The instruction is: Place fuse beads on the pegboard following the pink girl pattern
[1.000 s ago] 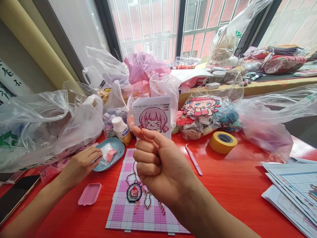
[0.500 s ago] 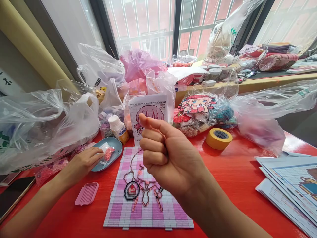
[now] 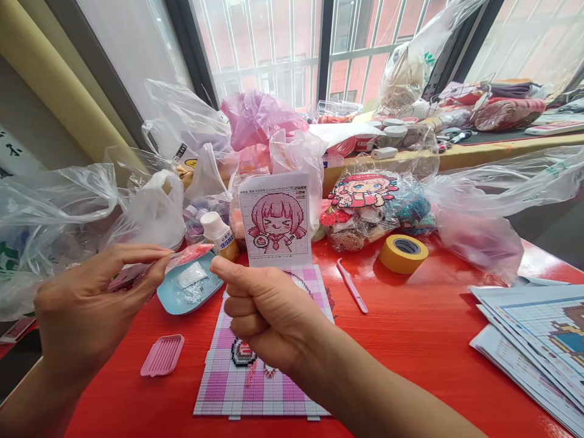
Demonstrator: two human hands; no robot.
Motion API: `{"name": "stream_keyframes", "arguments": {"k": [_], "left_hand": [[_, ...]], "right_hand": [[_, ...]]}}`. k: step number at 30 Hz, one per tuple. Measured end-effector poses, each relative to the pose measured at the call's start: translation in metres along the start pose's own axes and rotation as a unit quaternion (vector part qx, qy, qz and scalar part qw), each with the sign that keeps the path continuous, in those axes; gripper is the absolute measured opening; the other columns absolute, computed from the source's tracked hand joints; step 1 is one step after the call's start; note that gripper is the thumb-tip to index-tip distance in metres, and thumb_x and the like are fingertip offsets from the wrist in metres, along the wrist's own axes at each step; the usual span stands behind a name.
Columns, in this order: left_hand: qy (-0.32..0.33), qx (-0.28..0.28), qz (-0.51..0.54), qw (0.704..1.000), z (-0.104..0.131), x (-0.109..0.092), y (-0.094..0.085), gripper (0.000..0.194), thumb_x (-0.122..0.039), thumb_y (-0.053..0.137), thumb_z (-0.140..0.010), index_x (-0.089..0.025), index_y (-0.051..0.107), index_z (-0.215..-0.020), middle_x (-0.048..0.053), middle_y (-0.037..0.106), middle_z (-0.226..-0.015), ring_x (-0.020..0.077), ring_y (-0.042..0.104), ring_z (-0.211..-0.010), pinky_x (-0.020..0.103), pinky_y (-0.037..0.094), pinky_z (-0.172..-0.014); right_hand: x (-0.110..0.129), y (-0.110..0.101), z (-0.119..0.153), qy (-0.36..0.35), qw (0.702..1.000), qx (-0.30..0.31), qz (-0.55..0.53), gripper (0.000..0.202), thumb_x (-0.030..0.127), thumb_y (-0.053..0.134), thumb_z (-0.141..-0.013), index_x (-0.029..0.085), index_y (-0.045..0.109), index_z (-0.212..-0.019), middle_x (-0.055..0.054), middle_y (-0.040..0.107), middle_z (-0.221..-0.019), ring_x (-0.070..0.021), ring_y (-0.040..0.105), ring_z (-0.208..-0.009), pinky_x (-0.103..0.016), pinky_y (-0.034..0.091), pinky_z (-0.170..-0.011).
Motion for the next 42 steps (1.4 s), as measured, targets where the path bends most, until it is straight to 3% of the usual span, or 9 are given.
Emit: {"name": "stream_keyframes", "arguments": {"k": [4, 6, 12, 18, 25, 28, 33, 37, 42], "left_hand": [[0.105, 0.030, 0.039, 0.993, -0.014, -0.026, 0.004, 0.006, -0.018, 0.058, -0.087, -0.022, 0.061, -0.084, 0.001, 0.068, -0.081, 0.0158, 0.063, -0.077, 0.029, 0.047, -0.068], [0.138, 0.039, 0.053, 0.988, -0.018, -0.033, 0.007, 0.007, -0.017, 0.058, -0.087, -0.019, 0.061, -0.081, 0.002, 0.067, -0.077, 0.0141, 0.061, -0.073, 0.026, 0.046, -0.066], [0.118, 0.020, 0.047, 0.992, -0.021, -0.037, 0.010, 0.006, -0.013, 0.060, -0.085, -0.015, 0.063, -0.080, 0.002, 0.065, -0.071, 0.0115, 0.058, -0.067, 0.024, 0.045, -0.065], [0.178, 0.032, 0.029, 0.983, -0.021, -0.033, 0.008, 0.009, -0.011, 0.058, -0.086, -0.015, 0.062, -0.079, 0.004, 0.066, -0.075, 0.0126, 0.060, -0.071, 0.024, 0.045, -0.065], [0.097, 0.058, 0.046, 0.992, -0.019, -0.034, 0.009, 0.008, -0.018, 0.055, -0.087, -0.021, 0.062, -0.085, 0.000, 0.069, -0.081, 0.0147, 0.064, -0.070, 0.027, 0.049, -0.068], [0.073, 0.032, 0.028, 0.996, -0.018, -0.036, 0.008, 0.009, -0.021, 0.055, -0.088, -0.025, 0.062, -0.088, -0.003, 0.069, -0.078, 0.0149, 0.064, -0.067, 0.027, 0.049, -0.065], [0.009, -0.014, 0.060, 0.998, -0.015, -0.038, 0.008, 0.007, -0.022, 0.056, -0.086, -0.029, 0.058, -0.088, -0.007, 0.072, -0.086, 0.0145, 0.068, -0.075, 0.028, 0.054, -0.068], [-0.082, -0.042, 0.129, 0.987, -0.014, -0.041, 0.009, 0.005, -0.025, 0.058, -0.085, -0.026, 0.054, -0.088, -0.004, 0.072, -0.087, 0.0164, 0.071, -0.081, 0.029, 0.058, -0.067], [-0.197, -0.012, 0.234, 0.952, -0.015, -0.044, 0.012, 0.009, -0.035, 0.054, -0.089, -0.028, 0.048, -0.089, -0.003, 0.073, -0.083, 0.0180, 0.073, -0.075, 0.031, 0.061, -0.066]], "right_hand": [[-0.005, 0.000, 0.000, -0.003, 0.998, 0.035, 0.047, 0.037, 0.030, 0.085, -0.060, 0.013, 0.054, -0.072, 0.015, 0.022, -0.044, 0.0011, 0.009, -0.040, -0.011, 0.006, -0.032], [-0.006, -0.001, -0.001, -0.012, 0.997, 0.039, 0.071, 0.040, 0.034, 0.085, -0.059, 0.015, 0.052, -0.068, 0.015, 0.022, -0.045, 0.0007, 0.009, -0.041, -0.012, 0.006, -0.032], [-0.006, -0.005, -0.006, -0.030, 0.993, 0.037, 0.106, 0.033, 0.030, 0.083, -0.064, 0.015, 0.054, -0.070, 0.014, 0.022, -0.048, -0.0005, 0.010, -0.042, -0.014, 0.007, -0.033], [-0.003, -0.007, -0.009, -0.052, 0.993, 0.017, 0.108, 0.036, 0.041, 0.081, -0.063, 0.014, 0.060, -0.074, 0.014, 0.019, -0.047, -0.0014, 0.008, -0.043, -0.015, 0.004, -0.034], [-0.013, -0.009, -0.016, -0.043, 0.994, 0.006, 0.103, 0.042, 0.034, 0.082, -0.064, 0.019, 0.043, -0.065, 0.014, 0.022, -0.048, -0.0015, 0.009, -0.042, -0.017, 0.005, -0.035], [-0.017, -0.009, -0.017, -0.045, 0.994, 0.020, 0.101, 0.037, 0.032, 0.080, -0.068, 0.018, 0.047, -0.069, 0.014, 0.024, -0.049, -0.0016, 0.011, -0.042, -0.018, 0.006, -0.036], [-0.023, -0.009, -0.018, -0.035, 0.994, 0.024, 0.100, 0.040, 0.033, 0.085, -0.060, 0.017, 0.049, -0.068, 0.015, 0.026, -0.047, -0.0010, 0.012, -0.041, -0.019, 0.008, -0.036], [-0.028, -0.011, -0.020, -0.016, 0.996, 0.010, 0.090, 0.036, 0.031, 0.083, -0.062, 0.017, 0.051, -0.069, 0.014, 0.026, -0.047, -0.0016, 0.012, -0.041, -0.020, 0.007, -0.037], [-0.031, -0.011, -0.021, 0.000, 0.996, 0.016, 0.086, 0.039, 0.027, 0.085, -0.058, 0.018, 0.048, -0.065, 0.015, 0.027, -0.045, -0.0013, 0.011, -0.041, -0.020, 0.006, -0.038]]}}
Point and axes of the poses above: each hand's wrist, its own z-axis away from the middle knuckle, its own y-axis out of the palm, x = y × z, the point moved 1 cm from there along -z, towards the middle knuckle
